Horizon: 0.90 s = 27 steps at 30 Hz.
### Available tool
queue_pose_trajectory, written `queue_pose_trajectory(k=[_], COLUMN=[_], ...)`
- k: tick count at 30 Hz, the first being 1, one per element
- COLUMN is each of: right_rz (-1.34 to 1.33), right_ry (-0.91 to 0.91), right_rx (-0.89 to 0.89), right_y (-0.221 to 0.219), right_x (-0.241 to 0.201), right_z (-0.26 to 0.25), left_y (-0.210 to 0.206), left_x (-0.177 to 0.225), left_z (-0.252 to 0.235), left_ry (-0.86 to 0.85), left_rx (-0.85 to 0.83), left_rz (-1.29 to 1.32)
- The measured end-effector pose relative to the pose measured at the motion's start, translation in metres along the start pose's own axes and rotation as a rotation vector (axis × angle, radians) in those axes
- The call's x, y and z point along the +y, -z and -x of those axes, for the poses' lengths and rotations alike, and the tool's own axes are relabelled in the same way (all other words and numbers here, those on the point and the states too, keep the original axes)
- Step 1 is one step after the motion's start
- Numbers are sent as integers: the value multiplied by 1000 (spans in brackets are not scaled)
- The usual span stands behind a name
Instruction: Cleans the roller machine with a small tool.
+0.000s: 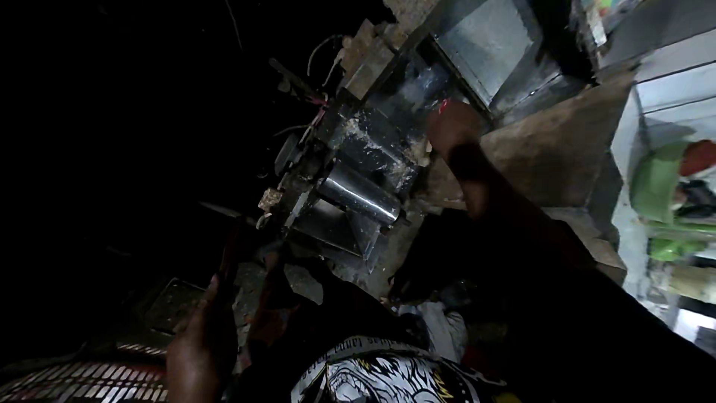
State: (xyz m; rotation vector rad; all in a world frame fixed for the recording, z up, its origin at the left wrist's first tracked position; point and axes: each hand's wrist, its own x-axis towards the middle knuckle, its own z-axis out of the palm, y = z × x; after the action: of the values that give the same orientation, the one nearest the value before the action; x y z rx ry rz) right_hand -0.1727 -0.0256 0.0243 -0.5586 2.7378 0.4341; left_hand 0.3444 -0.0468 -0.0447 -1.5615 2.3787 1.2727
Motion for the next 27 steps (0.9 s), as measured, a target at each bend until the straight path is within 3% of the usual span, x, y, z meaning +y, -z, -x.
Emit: queue_pose_trajectory(k=[4, 7, 9, 12, 15, 17, 20, 27], right_rz=[-112, 15, 79, -174, -108, -77, -241, -10], right_ry=[-3, -4, 10, -73, -78, -72, -89, -65], right_rx=[-35, 55, -17, -37, 25, -28, -15, -27], right_y=[2, 15, 5, -4, -7, -12, -13, -2], right_x=[3, -11, -3, 6, 0, 2, 17, 0], right_z=[-18, -5, -8, -32, -22, -20, -26, 5], left_y=[1, -2, -2, -2, -1, -2, -2, 4], left_x=[-6, -13, -14, -14, -17, -21, -23, -13], left_z=[-1, -1, -1, -4, -5, -5, -7, -10], left_ry=[20, -15, -23, -18, -11, -20, -27, -8], left_rx=[5, 20, 6, 15, 15, 5, 11, 3], left_rz=[16, 47, 44, 54, 36, 35, 60, 80])
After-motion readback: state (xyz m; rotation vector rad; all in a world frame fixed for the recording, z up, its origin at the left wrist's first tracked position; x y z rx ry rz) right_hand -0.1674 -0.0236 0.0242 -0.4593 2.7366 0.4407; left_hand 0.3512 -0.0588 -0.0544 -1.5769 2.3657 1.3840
